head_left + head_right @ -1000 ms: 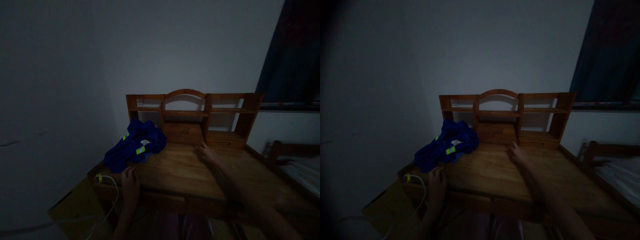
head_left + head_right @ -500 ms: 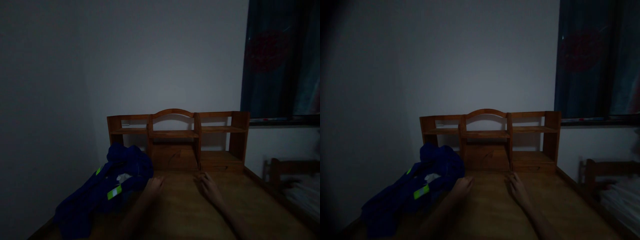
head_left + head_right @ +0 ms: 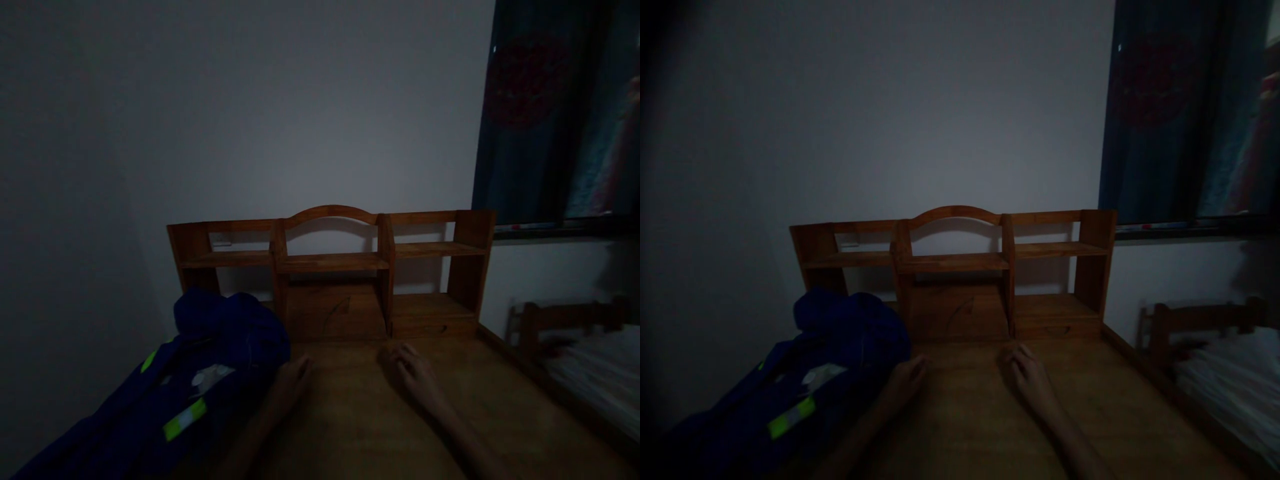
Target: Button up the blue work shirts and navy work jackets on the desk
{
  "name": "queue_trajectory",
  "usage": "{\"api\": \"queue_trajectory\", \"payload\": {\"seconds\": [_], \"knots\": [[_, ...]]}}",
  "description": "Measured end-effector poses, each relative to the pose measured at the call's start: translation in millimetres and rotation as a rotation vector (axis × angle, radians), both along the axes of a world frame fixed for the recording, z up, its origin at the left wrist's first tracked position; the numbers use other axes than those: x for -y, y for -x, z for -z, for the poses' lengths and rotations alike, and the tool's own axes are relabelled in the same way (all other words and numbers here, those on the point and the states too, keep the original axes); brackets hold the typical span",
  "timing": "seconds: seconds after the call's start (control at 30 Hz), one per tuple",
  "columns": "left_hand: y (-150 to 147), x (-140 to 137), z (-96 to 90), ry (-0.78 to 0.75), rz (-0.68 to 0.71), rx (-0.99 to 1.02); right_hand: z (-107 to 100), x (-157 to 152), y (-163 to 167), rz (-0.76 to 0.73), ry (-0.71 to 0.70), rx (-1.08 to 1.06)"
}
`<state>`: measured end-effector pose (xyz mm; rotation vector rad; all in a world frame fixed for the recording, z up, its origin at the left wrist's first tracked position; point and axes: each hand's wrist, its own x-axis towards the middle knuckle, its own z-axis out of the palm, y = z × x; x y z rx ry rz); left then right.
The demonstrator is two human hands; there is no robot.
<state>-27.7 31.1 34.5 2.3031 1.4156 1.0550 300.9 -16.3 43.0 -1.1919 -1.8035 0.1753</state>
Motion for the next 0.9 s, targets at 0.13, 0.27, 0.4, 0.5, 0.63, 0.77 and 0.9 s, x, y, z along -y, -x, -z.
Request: {"api": "queue_trajectory", "payload": {"seconds": [0.13,0.27,0.4,0.5,0.63,0.77,0.9], "knots": [[-0.2,0.9,1.7,0.007,0.038,-0.017,1.3,0.5,2.7,-0.002,0.016,-0.004],[2.0,2.0,2.8,0.018,0.024,0.004,5.8,-2.9,-7.4,0.054,0.046,0.002],[3.1,1.0,5.3,-0.021,0.049,0.001,8.3,-3.8,-14.5,0.080,0.070,0.008],[3.0,3.1,7.2,-0.055,0.044,-0.025,10.0,-2.6,-14.5,0.076,0.071,0.026],[3.9,14.8,1.6,-0.190,0.001,-0.112,13.1,-1.9,-16.4,0.055,0.077,0.042],[15.8,31.1,-37.6,-0.548,-0.179,-0.256,17.0,-2.8,-29.5,0.108,0.083,0.047],[54.8,44.7,-116.7,-0.685,-0.560,-0.268,21.5,-2.9,-45.6,0.169,0.057,0.023]]}}
